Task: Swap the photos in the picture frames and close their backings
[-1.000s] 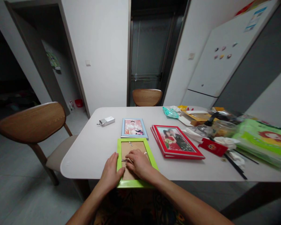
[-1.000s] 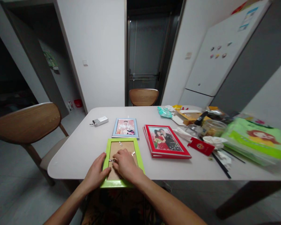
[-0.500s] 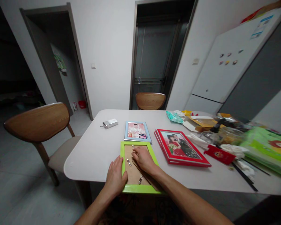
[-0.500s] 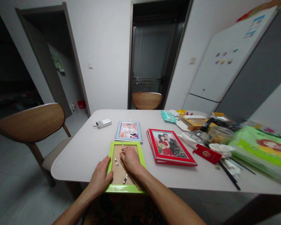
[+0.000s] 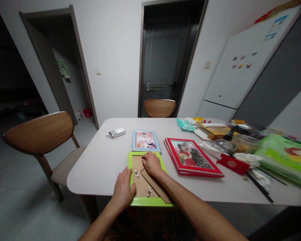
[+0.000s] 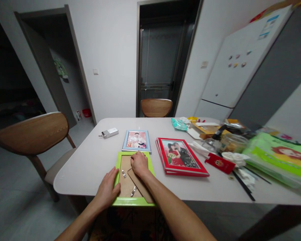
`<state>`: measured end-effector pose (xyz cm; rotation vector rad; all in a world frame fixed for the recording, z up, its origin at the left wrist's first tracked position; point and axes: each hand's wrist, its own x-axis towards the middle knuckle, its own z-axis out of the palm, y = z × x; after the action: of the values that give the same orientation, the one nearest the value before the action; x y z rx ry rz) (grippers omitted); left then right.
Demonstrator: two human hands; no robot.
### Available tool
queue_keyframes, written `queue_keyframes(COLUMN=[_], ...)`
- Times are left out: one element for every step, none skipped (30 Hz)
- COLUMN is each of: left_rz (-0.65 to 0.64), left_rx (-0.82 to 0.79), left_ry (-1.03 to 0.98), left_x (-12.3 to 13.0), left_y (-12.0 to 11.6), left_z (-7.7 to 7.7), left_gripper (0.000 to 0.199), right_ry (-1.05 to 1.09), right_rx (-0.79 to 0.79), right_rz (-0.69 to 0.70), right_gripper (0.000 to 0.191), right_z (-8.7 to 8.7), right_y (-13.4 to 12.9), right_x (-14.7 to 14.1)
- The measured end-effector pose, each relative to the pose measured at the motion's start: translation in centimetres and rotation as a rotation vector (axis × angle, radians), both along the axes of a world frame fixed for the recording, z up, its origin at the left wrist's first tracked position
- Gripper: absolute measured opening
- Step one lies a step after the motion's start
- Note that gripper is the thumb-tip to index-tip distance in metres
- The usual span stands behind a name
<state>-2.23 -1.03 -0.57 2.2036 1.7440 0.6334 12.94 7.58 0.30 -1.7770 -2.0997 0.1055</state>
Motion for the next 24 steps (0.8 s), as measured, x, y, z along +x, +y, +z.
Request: queue_keyframes(left_rz=[0.003,0.006,0.007,0.009,0.01,0.012,0.012,0.013,0.011,0.01,0.008,0.009,0.012,0.018,0.024,0.029,0.032,0.034,0.033,0.031,0.03,0.031,0.034,0.037], left_rx=[-0.004,-0.007,-0.01,-0.011,-0.011,-0.009,-0.009,-0.009,-0.009,-0.009,-0.008,-0.008,-0.007,-0.006,-0.008,-0.011,-0.016,-0.021,-0.026,-0.028,-0.028,-0.026,-0.023,-0.019], left_ry=[0.006,0.009,0.012,0.014,0.015,0.014,0.013,0.01,0.008,0.006,0.003,0.002,0.001,0.0,0.0,-0.001,-0.003,-0.006,-0.011,-0.02,-0.03,-0.039,-0.045,-0.05], left_x=[0.0,0.1,0.1,0.1,0.1,0.1,0.1,0.0,0.0,0.0,0.0,0.0,0.0,0.0,0.0,0.0,-0.1,-0.1,-0.1,-0.2,-0.2,-0.2,-0.2,-0.2], left_y=[0.0,0.0,-0.1,-0.1,-0.1,-0.1,-0.1,-0.1,-0.1,-0.1,-0.1,-0.1,0.0,0.0,0.0,0.0,0.1,0.0,0.0,0.0,0.0,-0.1,-0.1,-0.1], left_z=[0.1,0.2,0.3,0.3,0.3,0.4,0.4,0.3,0.3,0.3,0.2,0.2,0.1,0.0,0.0,-0.1,-0.1,-0.2,-0.2,-0.2,-0.2,-0.2,-0.2,-0.1], left_gripper=[0.054,0.054,0.054,0.054,0.054,0.054,0.054,0.054,0.054,0.054,0.054,0.054,0.054,0.054,0.054,0.054,0.054,0.054,0.054,0.054,0.054,0.054,0.054,0.054], right_ry=[0.0,0.0,-0.001,-0.001,-0.002,0.002,0.012,0.029,0.05,0.069,0.082,0.085,0.077,0.068,0.063,0.066,0.08,0.102,0.125,0.146,0.159,0.164,0.165,0.165], right_rx=[0.001,0.004,0.006,0.008,0.01,0.016,0.026,0.039,0.047,0.045,0.032,0.013,-0.008,-0.023,-0.029,-0.032,-0.037,-0.047,-0.058,-0.066,-0.07,-0.069,-0.065,-0.058], right_rz=[0.012,0.026,0.04,0.054,0.066,0.075,0.078,0.078,0.076,0.074,0.077,0.085,0.098,0.111,0.126,0.138,0.143,0.145,0.149,0.156,0.169,0.187,0.207,0.218], right_gripper=[0.025,0.025,0.025,0.025,0.025,0.026,0.028,0.031,0.033,0.033,0.032,0.032,0.032,0.032,0.033,0.034,0.034,0.033,0.033,0.033,0.035,0.037,0.039,0.041], right_z=[0.1,0.3,0.6,0.8,1.1,1.4,1.7,1.9,2.0,2.1,2.1,2.1,2.0,2.0,1.9,1.8,1.8,1.8,1.7,1.7,1.7,1.6,1.6,1.5], right_y=[-0.1,-0.2,-0.4,-0.6,-0.8,-1.2,-1.6,-2.2,-2.8,-3.6,-4.4,-5.2,-6.0,-6.6,-7.1,-7.5,-7.7,-7.9,-7.9,-7.9,-7.9,-7.9,-7.9,-7.9], right_x=[-0.1,-0.3,-0.3,-0.3,0.0,0.4,1.0,1.7,2.5,3.2,3.9,4.4,4.7,4.8,4.6,4.4,4.1,3.8,3.5,3.3,3.1,3.0,2.9,2.9])
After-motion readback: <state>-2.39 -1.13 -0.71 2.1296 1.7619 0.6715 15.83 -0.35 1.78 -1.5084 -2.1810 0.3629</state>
